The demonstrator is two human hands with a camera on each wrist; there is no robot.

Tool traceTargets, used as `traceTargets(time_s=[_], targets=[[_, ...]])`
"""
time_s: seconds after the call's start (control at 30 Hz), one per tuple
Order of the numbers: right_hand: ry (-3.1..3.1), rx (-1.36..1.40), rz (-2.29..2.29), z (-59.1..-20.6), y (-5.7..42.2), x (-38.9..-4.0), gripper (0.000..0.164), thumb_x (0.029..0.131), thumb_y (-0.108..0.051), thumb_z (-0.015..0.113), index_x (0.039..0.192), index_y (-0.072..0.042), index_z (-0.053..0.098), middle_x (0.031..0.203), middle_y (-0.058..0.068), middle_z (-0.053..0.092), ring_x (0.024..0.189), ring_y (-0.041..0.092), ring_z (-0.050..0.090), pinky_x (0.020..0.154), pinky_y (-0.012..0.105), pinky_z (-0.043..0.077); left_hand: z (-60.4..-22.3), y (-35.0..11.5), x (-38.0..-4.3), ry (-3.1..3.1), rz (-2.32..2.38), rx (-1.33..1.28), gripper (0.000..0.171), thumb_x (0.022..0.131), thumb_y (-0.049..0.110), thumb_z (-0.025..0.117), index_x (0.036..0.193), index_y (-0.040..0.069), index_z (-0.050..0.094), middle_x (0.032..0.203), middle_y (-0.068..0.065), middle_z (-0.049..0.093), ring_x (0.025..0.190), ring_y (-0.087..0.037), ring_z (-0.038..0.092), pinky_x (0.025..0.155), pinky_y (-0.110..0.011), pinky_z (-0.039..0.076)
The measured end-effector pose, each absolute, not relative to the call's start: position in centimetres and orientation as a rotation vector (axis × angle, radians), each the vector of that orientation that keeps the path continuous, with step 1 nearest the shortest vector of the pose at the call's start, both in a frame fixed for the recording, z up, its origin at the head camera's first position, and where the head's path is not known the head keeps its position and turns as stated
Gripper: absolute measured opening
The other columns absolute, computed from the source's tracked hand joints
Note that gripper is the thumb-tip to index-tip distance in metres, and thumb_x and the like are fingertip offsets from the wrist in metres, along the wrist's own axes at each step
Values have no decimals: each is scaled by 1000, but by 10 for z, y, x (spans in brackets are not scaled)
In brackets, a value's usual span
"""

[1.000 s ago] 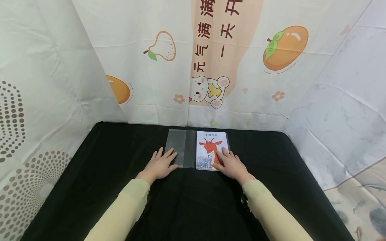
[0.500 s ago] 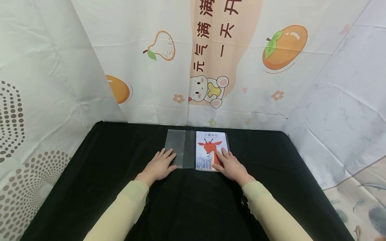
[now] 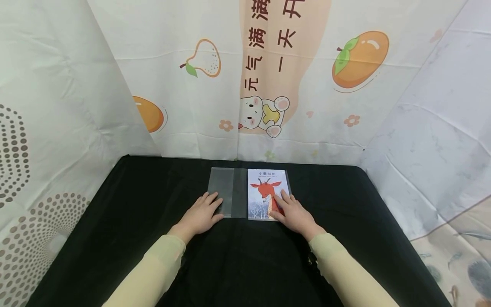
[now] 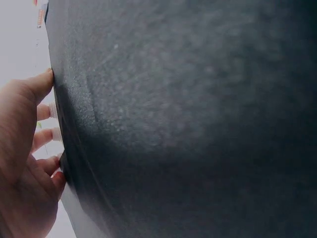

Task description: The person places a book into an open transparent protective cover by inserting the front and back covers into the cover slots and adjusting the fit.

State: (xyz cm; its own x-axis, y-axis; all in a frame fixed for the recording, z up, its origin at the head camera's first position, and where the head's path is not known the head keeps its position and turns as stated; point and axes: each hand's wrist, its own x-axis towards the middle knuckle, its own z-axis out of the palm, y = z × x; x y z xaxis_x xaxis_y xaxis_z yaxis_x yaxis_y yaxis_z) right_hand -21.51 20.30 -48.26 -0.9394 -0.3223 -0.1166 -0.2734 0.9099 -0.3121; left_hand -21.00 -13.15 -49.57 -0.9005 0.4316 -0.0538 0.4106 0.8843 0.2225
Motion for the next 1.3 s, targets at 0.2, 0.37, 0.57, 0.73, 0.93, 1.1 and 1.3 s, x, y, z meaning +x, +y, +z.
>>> traceTargets(time_s=[0.2, 0.37, 0.57, 0.73, 0.93, 1.1, 1.3], targets=[[2907, -484, -438, -484, 203, -212, 75, 92, -59, 53, 150, -17, 32, 158, 15, 18, 139, 45, 19, 107, 63, 28, -496, -132, -204, 2964, 274, 651, 59, 98, 48, 49, 146, 15, 40, 156, -11, 27, 142, -36, 18, 114, -51, 23], [2906, -493, -442, -484, 204, -209, 75, 92, -58, 54, 150, -17, 32, 158, 14, 18, 139, 45, 19, 107, 63, 28, -497, -133, -199, 2992, 245, 661, 60, 98, 50, 50, 146, 15, 41, 155, -11, 30, 141, -36, 21, 113, -51, 26], [2907, -503, -454, -484, 204, -205, 74, 92, -57, 55, 150, -16, 32, 158, 14, 18, 139, 44, 19, 107, 63, 29, -497, -133, -193, 3015, 213, 656, 60, 96, 51, 51, 144, 15, 44, 153, -11, 33, 139, -37, 24, 112, -52, 28], [2913, -523, -463, -484, 206, -202, 73, 92, -56, 55, 150, -16, 33, 158, 14, 19, 139, 45, 19, 107, 63, 29, -496, -131, -188, 3026, 182, 664, 59, 96, 51, 52, 143, 15, 45, 152, -11, 35, 138, -37, 27, 111, -51, 30], [2909, -535, -456, -483, 207, -198, 73, 92, -57, 55, 150, -16, 34, 158, 14, 19, 139, 45, 20, 106, 63, 30, -491, -131, -179, 3041, 181, 695, 58, 96, 49, 54, 141, 13, 48, 149, -13, 39, 136, -38, 31, 110, -52, 32], [2905, -538, -453, -481, 207, -194, 74, 92, -57, 55, 150, -17, 34, 158, 14, 20, 139, 44, 20, 106, 63, 30, -491, -131, -173, 3069, 156, 725, 57, 95, 48, 55, 140, 13, 50, 148, -13, 41, 134, -38, 34, 109, -52, 33], [2902, -538, -440, -480, 210, -189, 75, 91, -59, 55, 150, -19, 33, 158, 13, 19, 140, 42, 19, 105, 63, 32, -492, -130, -166, 3075, 139, 736, 57, 95, 49, 56, 139, 13, 50, 146, -13, 43, 133, -38, 36, 108, -53, 35]])
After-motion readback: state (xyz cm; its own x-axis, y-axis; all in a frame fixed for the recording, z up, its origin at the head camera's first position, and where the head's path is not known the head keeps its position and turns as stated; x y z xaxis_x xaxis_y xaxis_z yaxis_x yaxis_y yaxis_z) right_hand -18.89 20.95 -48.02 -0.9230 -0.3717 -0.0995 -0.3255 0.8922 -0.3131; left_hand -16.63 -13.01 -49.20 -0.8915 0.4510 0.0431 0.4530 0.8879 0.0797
